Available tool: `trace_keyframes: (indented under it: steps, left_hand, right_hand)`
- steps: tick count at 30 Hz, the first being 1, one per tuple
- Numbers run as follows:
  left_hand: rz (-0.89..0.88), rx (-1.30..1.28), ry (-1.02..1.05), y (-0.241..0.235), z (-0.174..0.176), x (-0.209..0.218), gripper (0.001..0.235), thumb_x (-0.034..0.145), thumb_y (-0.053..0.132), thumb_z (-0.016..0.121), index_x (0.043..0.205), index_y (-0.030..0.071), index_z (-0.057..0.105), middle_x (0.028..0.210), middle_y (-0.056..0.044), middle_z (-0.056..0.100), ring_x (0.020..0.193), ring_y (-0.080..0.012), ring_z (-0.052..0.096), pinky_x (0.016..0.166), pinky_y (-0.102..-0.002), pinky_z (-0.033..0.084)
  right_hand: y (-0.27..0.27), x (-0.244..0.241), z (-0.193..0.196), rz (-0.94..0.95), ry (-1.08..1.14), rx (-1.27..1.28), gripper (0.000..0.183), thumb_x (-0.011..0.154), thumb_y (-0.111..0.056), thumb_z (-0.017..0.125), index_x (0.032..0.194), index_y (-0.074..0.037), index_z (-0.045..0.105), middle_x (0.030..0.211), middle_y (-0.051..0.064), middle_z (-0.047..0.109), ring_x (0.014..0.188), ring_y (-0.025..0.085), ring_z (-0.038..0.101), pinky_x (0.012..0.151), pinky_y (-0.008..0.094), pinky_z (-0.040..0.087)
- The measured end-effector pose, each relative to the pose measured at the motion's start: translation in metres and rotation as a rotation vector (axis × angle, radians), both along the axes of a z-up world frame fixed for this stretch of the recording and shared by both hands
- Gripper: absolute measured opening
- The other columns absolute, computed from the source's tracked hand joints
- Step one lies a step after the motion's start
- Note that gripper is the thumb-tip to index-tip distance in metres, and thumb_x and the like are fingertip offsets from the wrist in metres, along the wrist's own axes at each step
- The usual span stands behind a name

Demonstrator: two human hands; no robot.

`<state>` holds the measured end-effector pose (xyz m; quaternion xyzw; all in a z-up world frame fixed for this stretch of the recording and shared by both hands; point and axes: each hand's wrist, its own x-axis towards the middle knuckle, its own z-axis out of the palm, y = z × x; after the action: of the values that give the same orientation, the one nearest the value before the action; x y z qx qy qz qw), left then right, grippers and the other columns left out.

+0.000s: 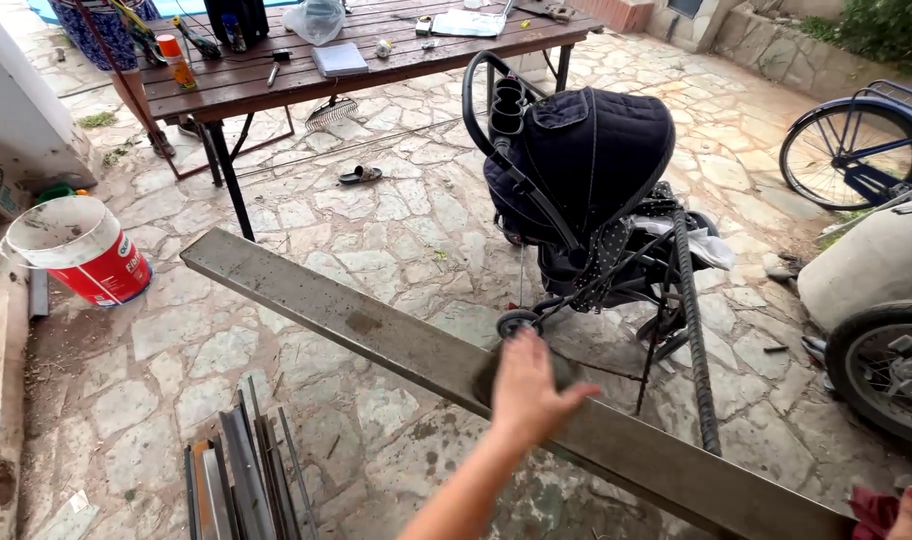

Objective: Sanding a long metal beam with sandpaper and wiping it down with a cloth in an outdoor area.

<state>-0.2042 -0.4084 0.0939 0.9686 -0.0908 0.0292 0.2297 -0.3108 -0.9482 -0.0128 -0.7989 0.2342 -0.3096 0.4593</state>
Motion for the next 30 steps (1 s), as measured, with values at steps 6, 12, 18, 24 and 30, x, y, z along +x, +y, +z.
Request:
trace_keyframes:
  steps: [6, 12, 18, 24, 30]
  left_hand:
    - [-0.248, -0.094, -0.013, -0.015, 0.006, -0.068, 0.110, 0.091, 0.080, 0.033, 0.155, -0.007, 0.012, 0.166, -0.026, 0.006, 0.155, -0.0369, 0.006, 0.126, -0.047, 0.003]
    - [0.302, 0.147, 0.147, 0.065, -0.004, 0.023, 0.105, 0.095, 0.079, -0.003, 0.158, -0.005, 0.000, 0.169, -0.025, -0.002, 0.157, -0.0352, 0.000, 0.129, -0.042, 0.000]
    - [-0.143, 0.275, -0.277, -0.114, -0.018, -0.091, 0.122, 0.087, 0.094, 0.020, 0.159, -0.003, -0.001, 0.170, -0.020, -0.004, 0.159, -0.0306, -0.003, 0.131, -0.041, -0.002]
    - [-0.029, 0.119, 0.166, 0.020, -0.027, 0.001, 0.100, 0.095, 0.076, 0.028, 0.160, 0.003, 0.004, 0.170, -0.014, 0.003, 0.157, -0.0256, 0.003, 0.127, -0.041, 0.002]
    - [-0.133, 0.220, 0.170, -0.098, 0.008, -0.040, 0.115, 0.088, 0.086, 0.001, 0.157, -0.006, -0.002, 0.168, -0.025, -0.009, 0.156, -0.0364, -0.005, 0.128, -0.044, -0.003]
  right_hand:
    - [0.021, 0.001, 0.014, -0.426, 0.487, -0.598, 0.100, 0.135, -0.075, 0.023, 0.091, -0.008, 0.083, 0.073, 0.014, 0.074, 0.074, 0.029, 0.069, 0.081, 0.037, 0.046]
    - [0.047, -0.014, 0.050, -0.311, 0.896, -0.630, 0.108, 0.118, -0.078, -0.004, 0.106, -0.020, 0.086, 0.116, 0.012, 0.082, 0.114, 0.036, 0.072, 0.102, 0.043, 0.047]
    - [0.076, -0.028, 0.067, -0.265, 0.825, -0.673, 0.105, 0.118, -0.070, 0.000, 0.079, -0.018, 0.082, 0.096, 0.010, 0.081, 0.099, 0.032, 0.075, 0.095, 0.041, 0.050]
    - [0.086, -0.026, 0.082, -0.237, 0.754, -0.681, 0.103, 0.112, -0.068, 0.002, 0.064, -0.012, 0.074, 0.077, 0.009, 0.077, 0.081, 0.029, 0.074, 0.093, 0.039, 0.051]
    - [0.094, -0.028, 0.090, -0.239, 0.747, -0.714, 0.100, 0.107, -0.070, 0.001, 0.070, -0.017, 0.078, 0.077, 0.004, 0.078, 0.079, 0.023, 0.074, 0.101, 0.039, 0.050]
